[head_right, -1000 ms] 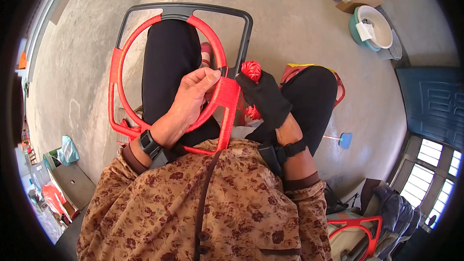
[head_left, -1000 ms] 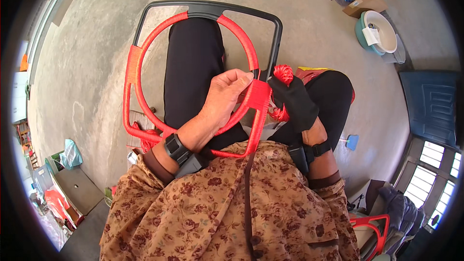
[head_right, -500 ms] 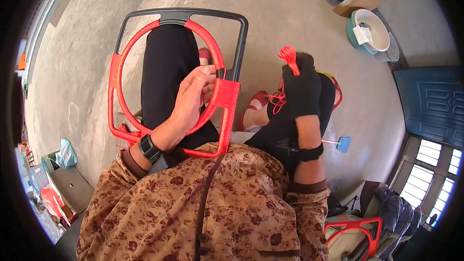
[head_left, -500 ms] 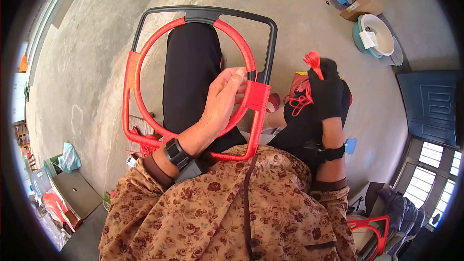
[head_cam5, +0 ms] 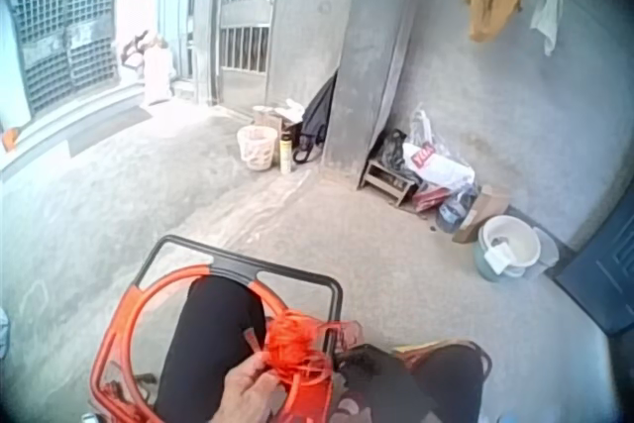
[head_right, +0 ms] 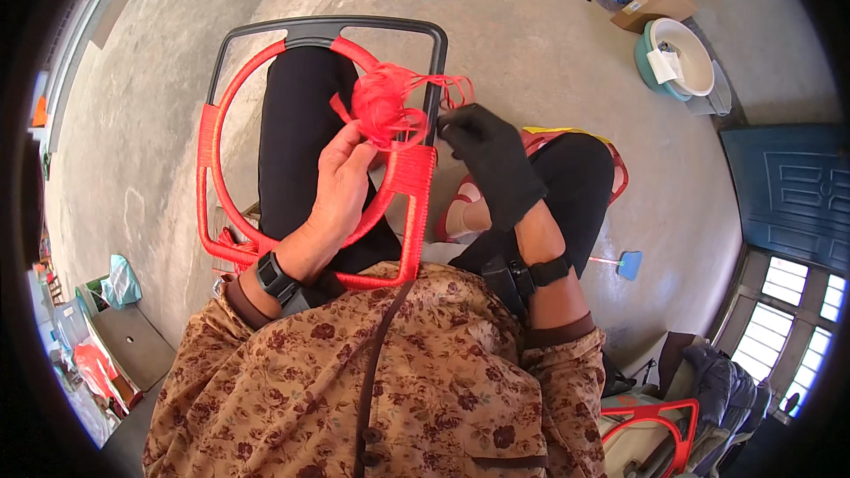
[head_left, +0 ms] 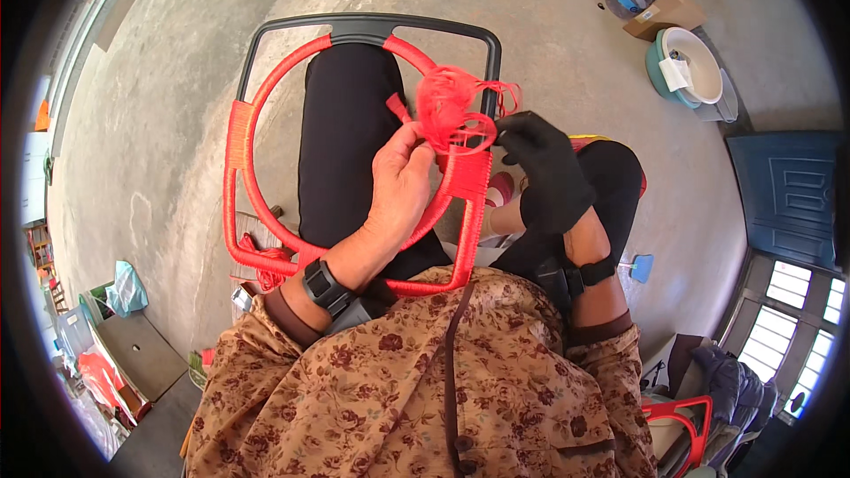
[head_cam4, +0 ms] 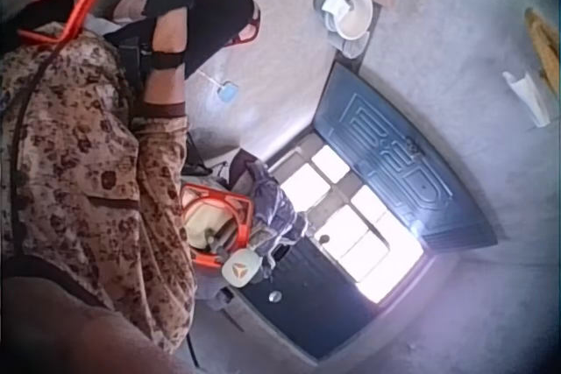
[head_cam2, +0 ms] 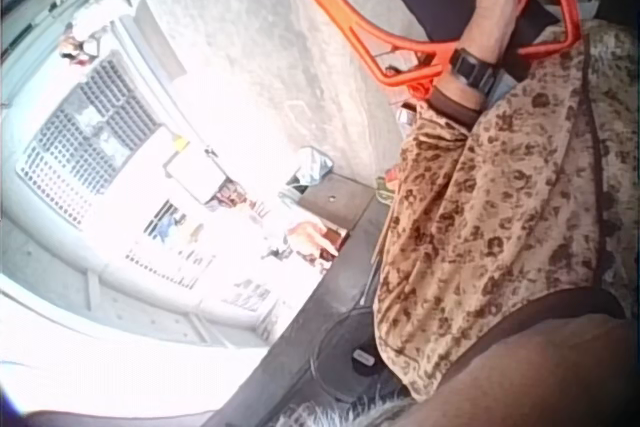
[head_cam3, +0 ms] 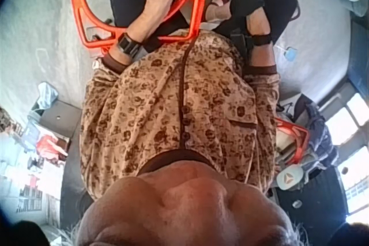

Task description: Weaving red plastic cord around a black and red frame for a furniture part.

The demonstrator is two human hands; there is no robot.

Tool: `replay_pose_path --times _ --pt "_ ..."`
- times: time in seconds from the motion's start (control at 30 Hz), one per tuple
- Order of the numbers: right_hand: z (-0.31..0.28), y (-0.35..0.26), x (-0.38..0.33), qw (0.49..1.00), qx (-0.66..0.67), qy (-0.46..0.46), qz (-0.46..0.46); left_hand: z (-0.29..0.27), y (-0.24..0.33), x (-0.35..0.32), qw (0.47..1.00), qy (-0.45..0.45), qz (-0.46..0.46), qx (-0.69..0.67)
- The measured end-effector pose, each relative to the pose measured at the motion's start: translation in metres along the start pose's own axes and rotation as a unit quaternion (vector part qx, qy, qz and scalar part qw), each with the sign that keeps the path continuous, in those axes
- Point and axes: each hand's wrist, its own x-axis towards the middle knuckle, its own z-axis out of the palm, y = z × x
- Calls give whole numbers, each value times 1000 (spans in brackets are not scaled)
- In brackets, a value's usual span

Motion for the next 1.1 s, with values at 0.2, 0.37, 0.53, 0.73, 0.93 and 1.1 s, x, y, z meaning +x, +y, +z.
replay_pose_path --times 0.2,0.37,0.53,0.73,0.93,1.1 --pt "0 -10 2 989 4 -136 -63 1 6 0 990 -24 -45 129" --pt "11 13 5 953 139 -195 187 15 20 -2 976 13 -150 -155" --pt "-21 22 -7 887 -311 125 -318 10 25 -3 977 24 -168 -130" --pt "-23 9 -21 965 -151 96 -192 18 24 -5 983 2 -124 -136" --pt "-21 -1 -30 996 59 66 -30 15 23 -5 981 -49 -88 -163" --pt "-12 -2 -33 963 243 36 106 14 22 -5 982 -39 -97 -158"
